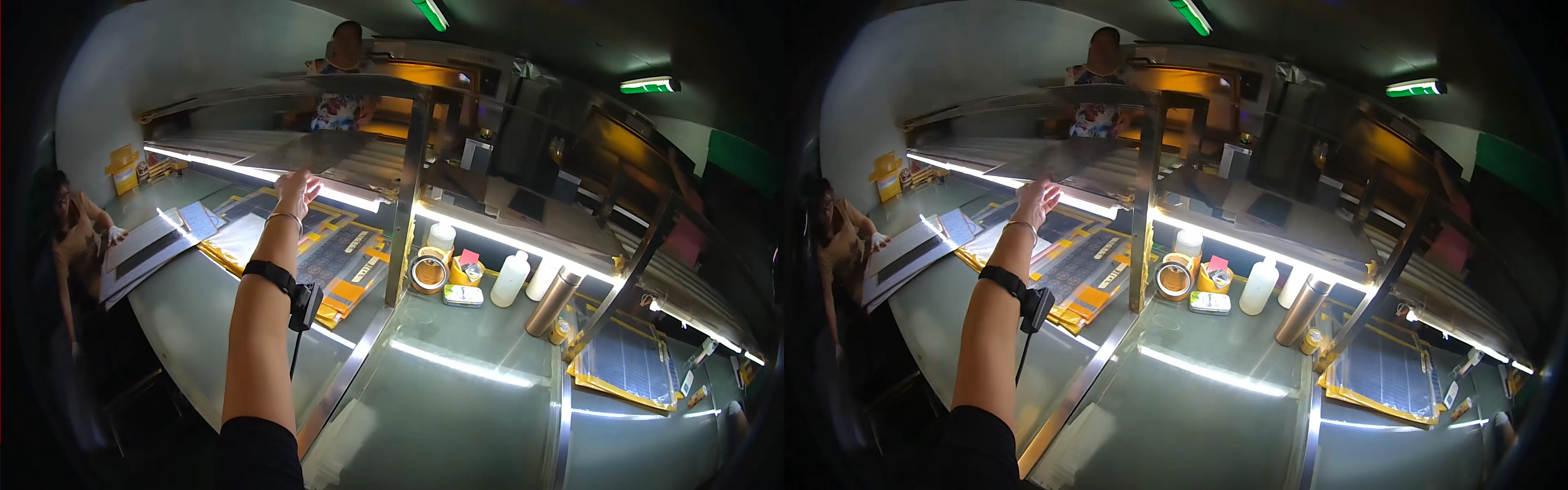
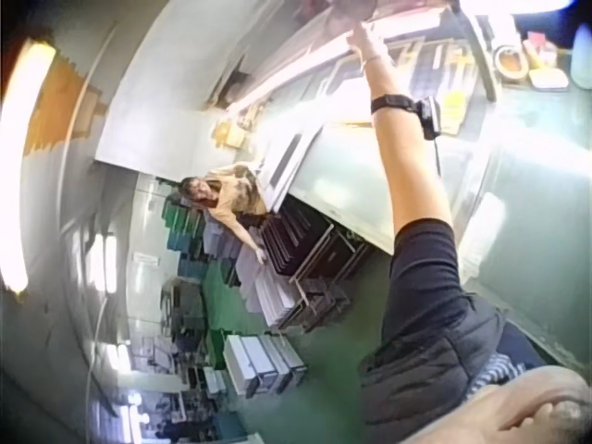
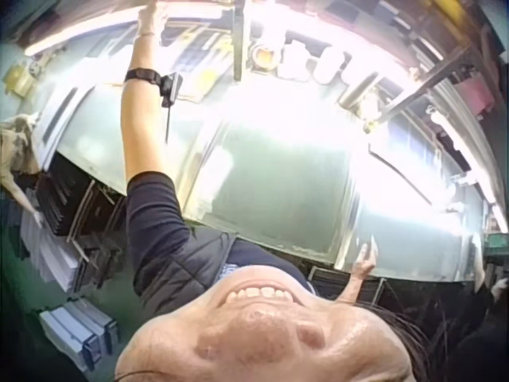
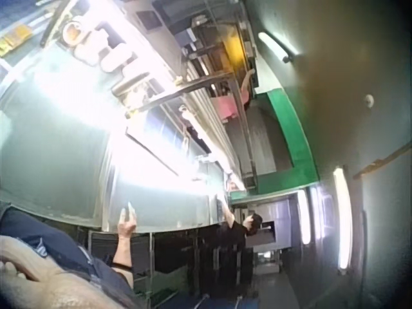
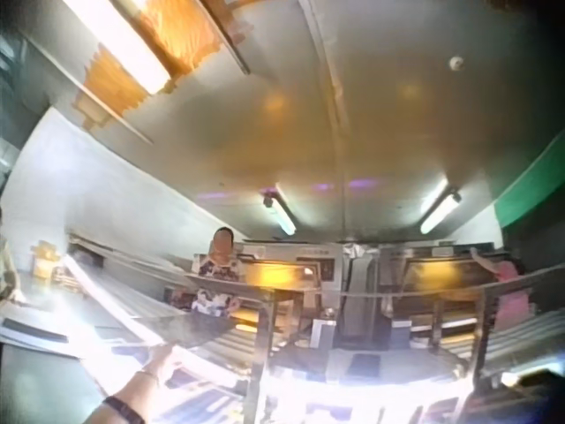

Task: The person is seen handling and inspecting electronic components, specifically LED arrays and flat panels, at a workstation in a fabrication facility.

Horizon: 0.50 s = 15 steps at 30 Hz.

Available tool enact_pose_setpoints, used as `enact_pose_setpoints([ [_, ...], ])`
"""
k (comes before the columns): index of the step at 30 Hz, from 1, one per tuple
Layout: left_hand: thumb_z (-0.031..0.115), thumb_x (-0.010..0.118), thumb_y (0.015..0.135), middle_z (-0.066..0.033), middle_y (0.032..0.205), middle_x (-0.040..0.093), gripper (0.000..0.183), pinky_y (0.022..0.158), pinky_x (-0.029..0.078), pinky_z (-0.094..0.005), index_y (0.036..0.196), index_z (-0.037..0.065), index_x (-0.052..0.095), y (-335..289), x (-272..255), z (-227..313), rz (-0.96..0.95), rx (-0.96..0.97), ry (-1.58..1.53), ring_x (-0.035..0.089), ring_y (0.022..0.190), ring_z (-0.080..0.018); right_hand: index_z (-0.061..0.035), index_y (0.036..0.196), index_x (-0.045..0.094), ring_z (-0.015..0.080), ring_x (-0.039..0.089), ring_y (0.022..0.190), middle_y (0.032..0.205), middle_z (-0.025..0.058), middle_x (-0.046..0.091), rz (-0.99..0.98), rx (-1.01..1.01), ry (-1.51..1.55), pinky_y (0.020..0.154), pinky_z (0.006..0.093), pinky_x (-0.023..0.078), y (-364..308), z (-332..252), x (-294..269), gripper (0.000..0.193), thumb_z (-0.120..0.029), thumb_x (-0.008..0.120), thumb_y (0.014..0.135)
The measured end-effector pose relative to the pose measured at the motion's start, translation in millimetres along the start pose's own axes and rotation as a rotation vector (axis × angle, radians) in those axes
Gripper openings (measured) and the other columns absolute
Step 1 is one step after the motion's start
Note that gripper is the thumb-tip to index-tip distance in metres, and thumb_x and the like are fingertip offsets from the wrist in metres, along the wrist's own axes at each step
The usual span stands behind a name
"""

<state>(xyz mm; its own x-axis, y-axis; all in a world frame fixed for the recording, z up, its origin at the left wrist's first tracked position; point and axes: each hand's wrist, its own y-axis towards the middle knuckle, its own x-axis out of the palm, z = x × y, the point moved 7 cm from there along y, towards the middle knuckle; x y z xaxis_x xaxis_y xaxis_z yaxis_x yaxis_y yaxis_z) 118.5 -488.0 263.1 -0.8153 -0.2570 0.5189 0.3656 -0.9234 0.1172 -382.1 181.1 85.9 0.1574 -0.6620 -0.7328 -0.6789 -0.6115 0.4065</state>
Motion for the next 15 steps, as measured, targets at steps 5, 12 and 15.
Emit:
enact_pose_setpoints([
  [5,0.004,0.057,0.078,-0.0131,0.096,0.056,0.022,0.075,0.054,-0.0349,0.098,-0.001,0.051,-10,-7,2,0.024,0.044,-0.058,0.059,0.082,-0.021,0.004,0.104,0.058,0.0314,0.053,0.102,0.107,0.0188,0.058,0.012,-0.044,-0.053,0.09,0.0371,0.04,-2,4,-1,0.026,-0.013,0.054,0.084],
  [12,0.009,0.052,0.086,-0.0115,0.107,0.055,0.028,0.079,0.05,-0.0282,0.112,0.0,0.045,-158,-159,5,-0.352,-0.038,-0.118,0.056,0.095,-0.0184,0.0013,0.109,0.055,0.0312,0.059,0.083,0.099,0.0184,0.06,0.081,-0.335,-0.148,0.074,0.0381,0.048,-2,3,-4,0.029,-0.016,0.055,0.085],
  [15,0.023,0.052,0.088,-0.0055,0.105,0.056,0.037,0.071,0.048,-0.0258,0.122,0.01,0.044,-254,-317,-4,-0.11,-0.182,-0.11,0.055,0.092,-0.0145,0.005,0.102,0.057,0.0282,0.05,0.107,0.114,0.0176,0.054,-0.01,-0.098,-0.014,0.093,0.0353,0.037,-5,51,12,0.023,-0.007,0.051,0.083],
])
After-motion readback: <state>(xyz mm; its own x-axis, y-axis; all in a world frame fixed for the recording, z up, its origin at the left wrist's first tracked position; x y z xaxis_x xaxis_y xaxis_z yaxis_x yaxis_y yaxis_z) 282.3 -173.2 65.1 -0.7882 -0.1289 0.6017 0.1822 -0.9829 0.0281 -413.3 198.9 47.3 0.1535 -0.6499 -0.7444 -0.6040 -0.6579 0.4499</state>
